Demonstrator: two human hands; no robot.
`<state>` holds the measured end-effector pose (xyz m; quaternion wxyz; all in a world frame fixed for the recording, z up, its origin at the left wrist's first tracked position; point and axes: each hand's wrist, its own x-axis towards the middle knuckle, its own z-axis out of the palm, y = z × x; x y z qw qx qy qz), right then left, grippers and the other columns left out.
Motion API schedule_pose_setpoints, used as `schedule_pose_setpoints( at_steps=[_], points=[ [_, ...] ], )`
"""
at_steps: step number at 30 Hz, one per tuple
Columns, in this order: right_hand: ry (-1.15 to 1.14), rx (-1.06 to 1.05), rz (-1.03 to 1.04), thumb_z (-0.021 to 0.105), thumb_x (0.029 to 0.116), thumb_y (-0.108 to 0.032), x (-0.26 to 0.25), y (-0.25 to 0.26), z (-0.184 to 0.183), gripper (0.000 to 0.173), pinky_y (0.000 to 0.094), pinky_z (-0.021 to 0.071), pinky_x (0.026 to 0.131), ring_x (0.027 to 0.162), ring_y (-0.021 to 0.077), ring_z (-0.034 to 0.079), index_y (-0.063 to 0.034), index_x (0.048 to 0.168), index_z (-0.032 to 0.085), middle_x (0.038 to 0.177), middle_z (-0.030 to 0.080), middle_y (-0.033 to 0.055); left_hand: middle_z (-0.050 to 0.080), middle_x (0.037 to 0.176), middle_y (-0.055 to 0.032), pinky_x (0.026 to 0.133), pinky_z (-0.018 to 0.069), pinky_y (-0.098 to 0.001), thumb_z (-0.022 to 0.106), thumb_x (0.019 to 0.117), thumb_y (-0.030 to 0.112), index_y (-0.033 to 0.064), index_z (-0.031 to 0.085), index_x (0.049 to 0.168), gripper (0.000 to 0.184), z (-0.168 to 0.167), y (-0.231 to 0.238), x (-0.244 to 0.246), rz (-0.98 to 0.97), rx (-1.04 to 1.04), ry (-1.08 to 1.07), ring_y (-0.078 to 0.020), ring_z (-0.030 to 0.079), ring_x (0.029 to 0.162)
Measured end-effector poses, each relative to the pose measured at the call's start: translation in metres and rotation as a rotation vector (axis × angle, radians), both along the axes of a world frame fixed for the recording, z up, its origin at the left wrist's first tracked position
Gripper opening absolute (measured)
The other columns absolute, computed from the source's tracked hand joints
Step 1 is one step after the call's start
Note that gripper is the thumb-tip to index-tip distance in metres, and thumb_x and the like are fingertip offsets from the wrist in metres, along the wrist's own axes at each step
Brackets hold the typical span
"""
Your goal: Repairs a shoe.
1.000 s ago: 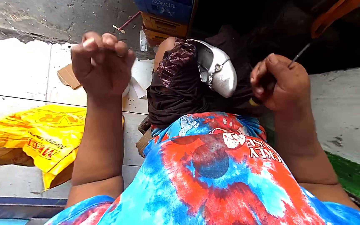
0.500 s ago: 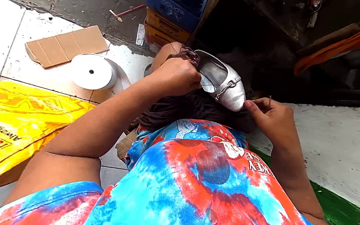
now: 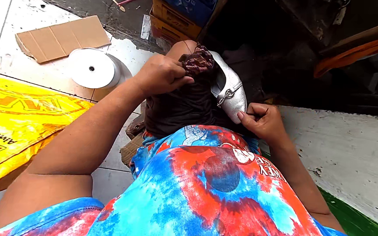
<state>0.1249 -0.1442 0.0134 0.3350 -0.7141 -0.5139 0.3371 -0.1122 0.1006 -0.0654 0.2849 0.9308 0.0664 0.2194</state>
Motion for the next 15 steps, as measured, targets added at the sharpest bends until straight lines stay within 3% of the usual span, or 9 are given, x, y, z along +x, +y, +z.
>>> schedule_pose_setpoints(
  at_steps=[4, 11, 13, 15],
  points=[
    [0.026, 0.034, -0.012, 0.071, 0.0846, -0.019, 0.005, -0.005, -0.005, 0.035, 0.0102, 0.0289, 0.047, 0.05, -0.0086, 0.036, -0.0173, 0.06, 0.046, 0.055, 0.04, -0.0136, 0.046, 0.057, -0.016, 0.05, 0.0389, -0.0474, 0.054, 0.1032, 0.029, -0.0008, 0.043, 0.061, 0.053, -0.004, 0.015, -0.031, 0.11, -0.047, 0.049, -0.0319, 0.051, 0.052],
    [-0.006, 0.028, 0.02, 0.07, 0.085, -0.022, -0.002, -0.003, -0.011, 0.035, 0.0122, 0.0289, 0.047, 0.05, -0.0066, 0.037, -0.0158, 0.059, 0.047, 0.055, 0.042, -0.011, 0.043, 0.057, -0.0093, 0.053, 0.0353, -0.0376, 0.056, 0.1024, 0.031, 0.001, 0.042, 0.059, 0.055, -0.022, 0.023, -0.052, 0.185, -0.144, 0.107, -0.0195, 0.046, 0.054],
    [-0.074, 0.017, 0.028, 0.071, 0.0864, -0.027, -0.002, -0.004, -0.007, 0.036, 0.0131, 0.0293, 0.047, 0.051, -0.0056, 0.037, -0.0146, 0.06, 0.049, 0.056, 0.043, -0.0098, 0.051, 0.068, -0.0037, 0.064, 0.0406, -0.0325, 0.057, 0.1007, 0.033, 0.003, 0.055, 0.067, 0.045, -0.02, 0.023, -0.054, 0.204, -0.309, 0.181, -0.0111, 0.051, 0.067],
    [-0.179, 0.024, 0.042, 0.07, 0.0886, -0.034, 0.001, -0.006, -0.002, 0.037, 0.0157, 0.0319, 0.048, 0.052, -0.0028, 0.04, -0.0124, 0.064, 0.054, 0.058, 0.046, -0.0072, 0.065, 0.095, -0.0096, 0.086, 0.0488, -0.0449, 0.058, 0.0992, 0.028, 0.001, 0.072, 0.086, 0.033, -0.005, 0.029, -0.066, 0.287, -0.473, 0.374, -0.0184, 0.061, 0.094]
  ],
)
